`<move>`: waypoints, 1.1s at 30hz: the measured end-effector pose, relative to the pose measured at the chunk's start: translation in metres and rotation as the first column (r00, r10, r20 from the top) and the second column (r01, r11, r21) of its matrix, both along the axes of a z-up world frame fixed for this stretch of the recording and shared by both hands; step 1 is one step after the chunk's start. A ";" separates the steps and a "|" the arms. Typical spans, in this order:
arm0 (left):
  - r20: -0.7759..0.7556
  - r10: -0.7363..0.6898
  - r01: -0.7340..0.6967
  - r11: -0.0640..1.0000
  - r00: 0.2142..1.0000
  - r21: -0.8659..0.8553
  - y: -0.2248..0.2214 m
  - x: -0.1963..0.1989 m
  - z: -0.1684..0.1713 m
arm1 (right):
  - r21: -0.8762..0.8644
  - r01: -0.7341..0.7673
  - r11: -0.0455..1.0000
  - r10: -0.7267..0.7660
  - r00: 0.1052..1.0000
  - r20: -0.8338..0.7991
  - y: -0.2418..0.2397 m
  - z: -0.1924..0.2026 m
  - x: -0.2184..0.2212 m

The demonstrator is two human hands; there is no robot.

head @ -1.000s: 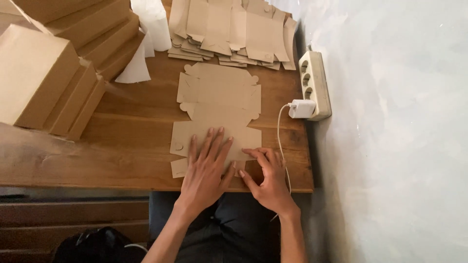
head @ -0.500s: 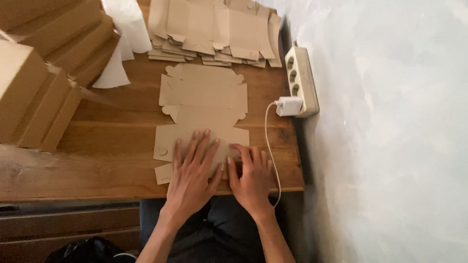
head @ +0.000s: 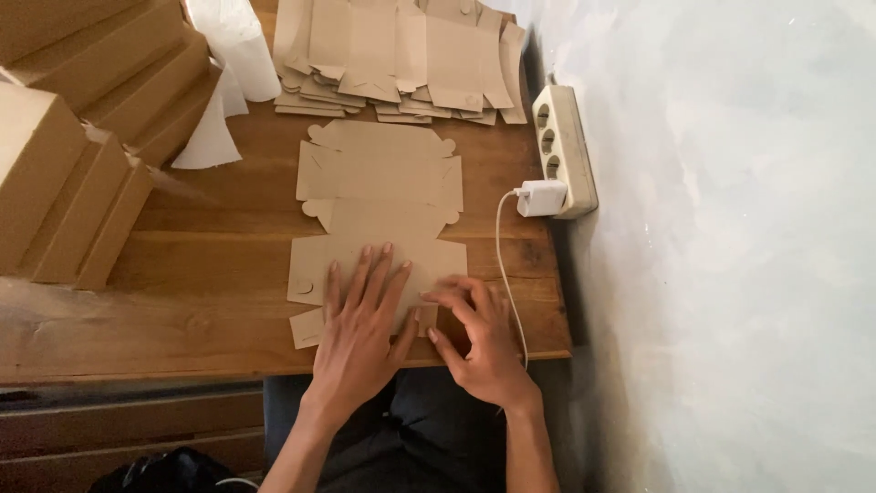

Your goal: Assembling cardboard boxes by folding and tucking flaps from flat pre-cut sheets.

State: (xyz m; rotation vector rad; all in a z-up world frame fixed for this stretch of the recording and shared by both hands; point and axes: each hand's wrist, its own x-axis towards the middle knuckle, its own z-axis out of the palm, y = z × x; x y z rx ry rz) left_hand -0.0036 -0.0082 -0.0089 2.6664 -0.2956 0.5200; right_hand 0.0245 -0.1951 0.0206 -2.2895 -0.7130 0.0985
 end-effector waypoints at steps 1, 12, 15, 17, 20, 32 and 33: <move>0.003 0.006 -0.006 1.000 1.000 0.015 0.000 0.000 -0.001 | -0.006 0.018 1.000 -0.018 1.000 0.021 0.001 0.000 -0.001; -0.006 0.001 -0.001 1.000 1.000 -0.003 0.001 -0.001 -0.001 | -0.069 0.117 0.991 -0.104 0.979 0.174 0.018 -0.011 -0.002; -0.002 -0.004 0.004 1.000 1.000 0.004 0.001 -0.001 -0.001 | -0.098 0.173 0.980 -0.146 0.960 0.241 0.022 -0.013 -0.002; 0.020 0.009 -0.010 0.999 1.000 0.035 0.001 -0.002 -0.001 | -0.112 0.189 0.975 -0.150 0.945 0.292 0.022 -0.015 -0.003; 0.010 0.005 -0.005 1.000 1.000 -0.003 -0.001 -0.002 0.000 | -0.078 0.248 0.966 -0.217 0.934 0.284 0.025 -0.015 -0.002; -0.017 -0.017 0.017 0.999 1.000 -0.051 0.001 -0.001 -0.002 | -0.052 0.034 0.998 -0.032 0.998 0.049 0.008 0.000 0.003; -0.010 -0.013 0.013 0.999 1.000 -0.050 0.003 -0.001 0.006 | -0.051 0.030 0.998 -0.028 0.998 0.055 0.004 -0.001 0.007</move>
